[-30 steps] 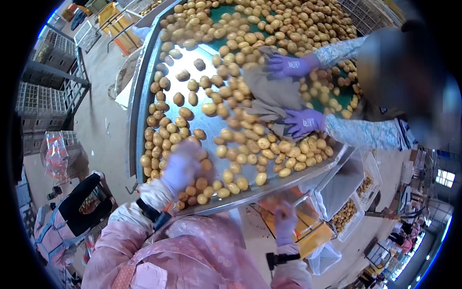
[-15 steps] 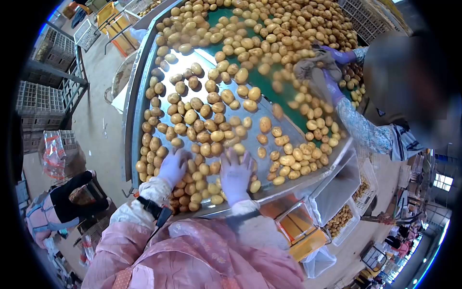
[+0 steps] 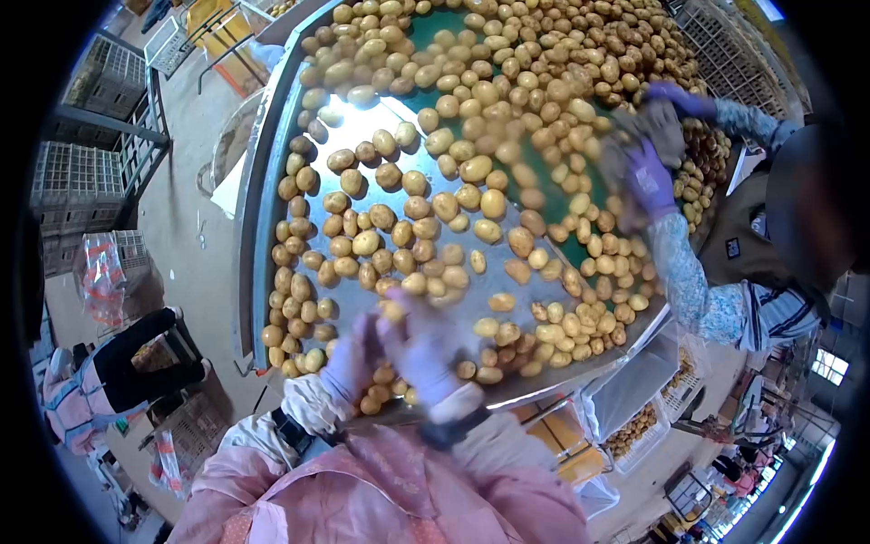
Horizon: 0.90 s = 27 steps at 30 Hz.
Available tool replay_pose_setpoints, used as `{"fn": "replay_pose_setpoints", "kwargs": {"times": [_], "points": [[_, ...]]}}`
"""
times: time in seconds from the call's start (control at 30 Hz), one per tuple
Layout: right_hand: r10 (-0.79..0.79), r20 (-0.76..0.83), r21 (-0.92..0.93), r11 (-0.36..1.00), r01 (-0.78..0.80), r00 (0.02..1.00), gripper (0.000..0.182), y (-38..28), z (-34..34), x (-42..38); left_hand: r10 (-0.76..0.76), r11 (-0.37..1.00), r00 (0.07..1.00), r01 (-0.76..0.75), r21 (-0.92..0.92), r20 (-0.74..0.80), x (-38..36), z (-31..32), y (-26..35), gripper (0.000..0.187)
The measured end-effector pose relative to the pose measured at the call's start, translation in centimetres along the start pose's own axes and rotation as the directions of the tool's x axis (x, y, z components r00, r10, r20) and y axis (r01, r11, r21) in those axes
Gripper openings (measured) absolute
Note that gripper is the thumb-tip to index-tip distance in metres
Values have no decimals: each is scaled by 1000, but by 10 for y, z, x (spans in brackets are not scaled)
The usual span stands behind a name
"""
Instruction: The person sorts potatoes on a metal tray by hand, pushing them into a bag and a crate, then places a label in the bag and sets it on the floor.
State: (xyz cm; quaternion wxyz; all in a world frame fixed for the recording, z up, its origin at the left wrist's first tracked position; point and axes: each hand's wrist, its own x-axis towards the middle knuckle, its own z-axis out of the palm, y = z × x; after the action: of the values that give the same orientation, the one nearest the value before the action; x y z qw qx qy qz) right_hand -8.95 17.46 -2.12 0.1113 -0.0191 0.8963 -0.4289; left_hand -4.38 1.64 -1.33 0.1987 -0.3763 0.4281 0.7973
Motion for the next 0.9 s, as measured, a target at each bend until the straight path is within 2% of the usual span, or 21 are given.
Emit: {"fn": "replay_pose_setpoints", "kwargs": {"times": [0.07, 0.1, 0.13, 0.17, 0.2, 0.23, 0.27, 0.3, 0.33, 0.37, 0.43, 0.47, 0.53, 0.57, 0.6, 0.67, 0.73, 0.77, 0.83, 0.87, 0.9], "points": [[-129, -170, 157, 975, 156, 977, 39, -26, -10, -30, -203, 924, 972, 231, -304, 121, -14, 24, -26, 41], [37, -163, 264, 965, 8, 986, 38, 6, -15, -51, -186, 983, 938, 173, 68, 292, -17, 18, -25, 39], [183, -159, 352, 929, -118, 970, 36, 30, -37, -66, -162, 887, 874, -75, 455, 458, -19, 12, -24, 37], [318, -190, 413, 884, -218, 929, 33, 46, -78, -79, -133, 697, 785, -360, 620, 605, -21, 6, -24, 36], [422, -273, 410, 864, -292, 864, 31, 62, -128, -92, 9, 515, 691, -623, 589, 723, -37, 30, 14, 31], [507, -378, 374, 849, -373, 775, 28, 76, -183, -109, 110, 330, 679, -714, 618, 726, -24, 35, 14, 33], [555, -482, 289, 831, -475, 678, 26, 81, -239, -128, 206, 129, 646, -763, 634, 735, -7, 38, 10, 36], [340, -652, -20, 886, -463, 678, 30, 114, -285, -155, 291, -82, 590, -769, 634, 753, 7, 43, 10, 39], [99, -772, -317, 796, -516, 628, 34, 147, -331, -181, 219, -198, 631, -718, 667, 745, 18, 57, 13, 40], [-25, -748, -607, 430, -668, 663, 37, 176, -369, -214, 152, -317, 670, -663, 678, 726, 28, 74, 16, 41], [330, -805, 30, 852, -523, 492, 40, 204, -372, -229, 157, -416, 688, -605, 679, 709, 57, 93, -5, 32], [405, -736, 197, 895, -400, 543, 42, 189, -337, -220, 152, -470, 706, -565, 678, 692, 67, 97, -12, 28], [539, -567, 562, 806, -186, 623, 47, 146, -264, -195, 2, -434, 783, -560, 706, 622, 55, 120, 13, 30], [449, -467, 477, 853, -210, 761, 49, 141, -212, -188, -37, -367, 764, -610, 702, 644, 43, 125, 17, 32], [514, -334, 708, 690, -150, 790, 47, 106, -176, -172, -75, -296, 744, -653, 697, 664, 32, 130, 20, 34], [607, -44, 984, 166, -72, 793, 44, 37, -105, -140, -38, -42, 585, -811, 583, 810, 2, 119, 5, 38], [502, -137, 814, 548, -192, 854, 35, 19, -96, -144, -169, -83, 453, -891, 446, 875, -27, 104, -32, 52], [259, -282, 381, 914, -140, 924, 34, 34, -102, -158, -124, -78, 399, -917, 391, 909, -39, 88, -41, 54], [467, -369, 616, 771, -165, 803, 34, 102, -137, -195, -5, -88, 287, -954, 285, 958, -48, 47, -45, 58], [562, -431, 713, 691, -115, 706, 34, 146, -169, -220, -112, -222, 259, -948, 230, 959, -41, 14, -42, 60], [537, -557, 669, 742, -41, 633, 35, 198, -207, -249, -222, -345, 246, -925, 160, 944, -34, -24, -33, 63]]}}
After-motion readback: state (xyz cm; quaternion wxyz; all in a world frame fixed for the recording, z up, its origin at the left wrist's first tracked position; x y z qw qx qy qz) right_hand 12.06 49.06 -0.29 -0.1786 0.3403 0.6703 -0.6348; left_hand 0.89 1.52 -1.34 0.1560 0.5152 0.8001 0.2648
